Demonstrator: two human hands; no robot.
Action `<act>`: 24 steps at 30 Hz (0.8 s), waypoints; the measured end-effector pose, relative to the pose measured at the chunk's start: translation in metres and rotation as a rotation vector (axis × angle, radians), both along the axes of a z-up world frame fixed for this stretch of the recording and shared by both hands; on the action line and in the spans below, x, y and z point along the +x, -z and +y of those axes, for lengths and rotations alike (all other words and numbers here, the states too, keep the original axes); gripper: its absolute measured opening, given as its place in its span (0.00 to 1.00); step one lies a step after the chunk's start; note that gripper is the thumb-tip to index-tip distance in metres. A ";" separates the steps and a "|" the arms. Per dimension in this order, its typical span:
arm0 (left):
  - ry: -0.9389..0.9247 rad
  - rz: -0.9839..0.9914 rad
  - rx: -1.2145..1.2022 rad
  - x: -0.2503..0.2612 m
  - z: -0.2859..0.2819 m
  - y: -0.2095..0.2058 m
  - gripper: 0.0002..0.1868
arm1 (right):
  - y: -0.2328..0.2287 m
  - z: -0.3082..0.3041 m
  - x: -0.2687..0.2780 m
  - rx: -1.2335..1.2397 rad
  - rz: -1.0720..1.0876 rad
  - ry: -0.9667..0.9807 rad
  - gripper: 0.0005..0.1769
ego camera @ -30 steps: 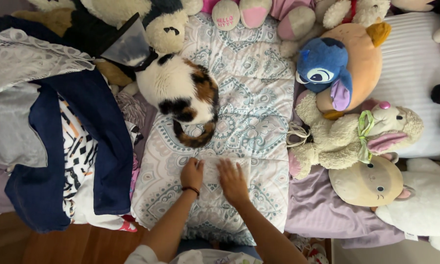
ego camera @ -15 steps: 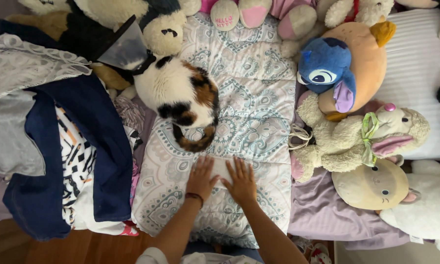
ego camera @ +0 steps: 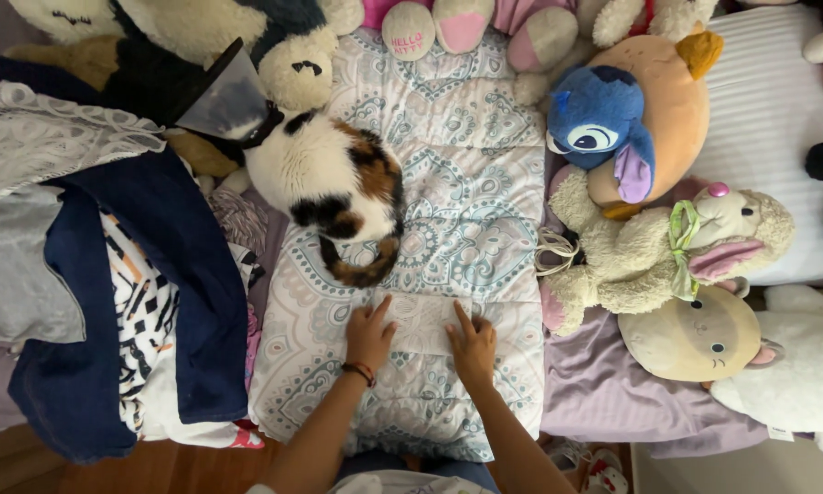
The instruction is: Folding small clothing items on a bed.
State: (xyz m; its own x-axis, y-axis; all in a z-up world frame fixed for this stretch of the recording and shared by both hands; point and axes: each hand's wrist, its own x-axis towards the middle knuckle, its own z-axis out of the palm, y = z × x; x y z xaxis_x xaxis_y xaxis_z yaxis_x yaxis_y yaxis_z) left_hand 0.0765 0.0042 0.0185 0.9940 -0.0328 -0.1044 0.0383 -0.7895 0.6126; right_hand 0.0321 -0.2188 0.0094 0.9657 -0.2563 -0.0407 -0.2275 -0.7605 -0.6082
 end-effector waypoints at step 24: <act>0.658 0.339 -0.692 0.026 -0.219 -0.001 0.36 | -0.024 -0.190 -0.145 0.986 -0.255 0.669 0.35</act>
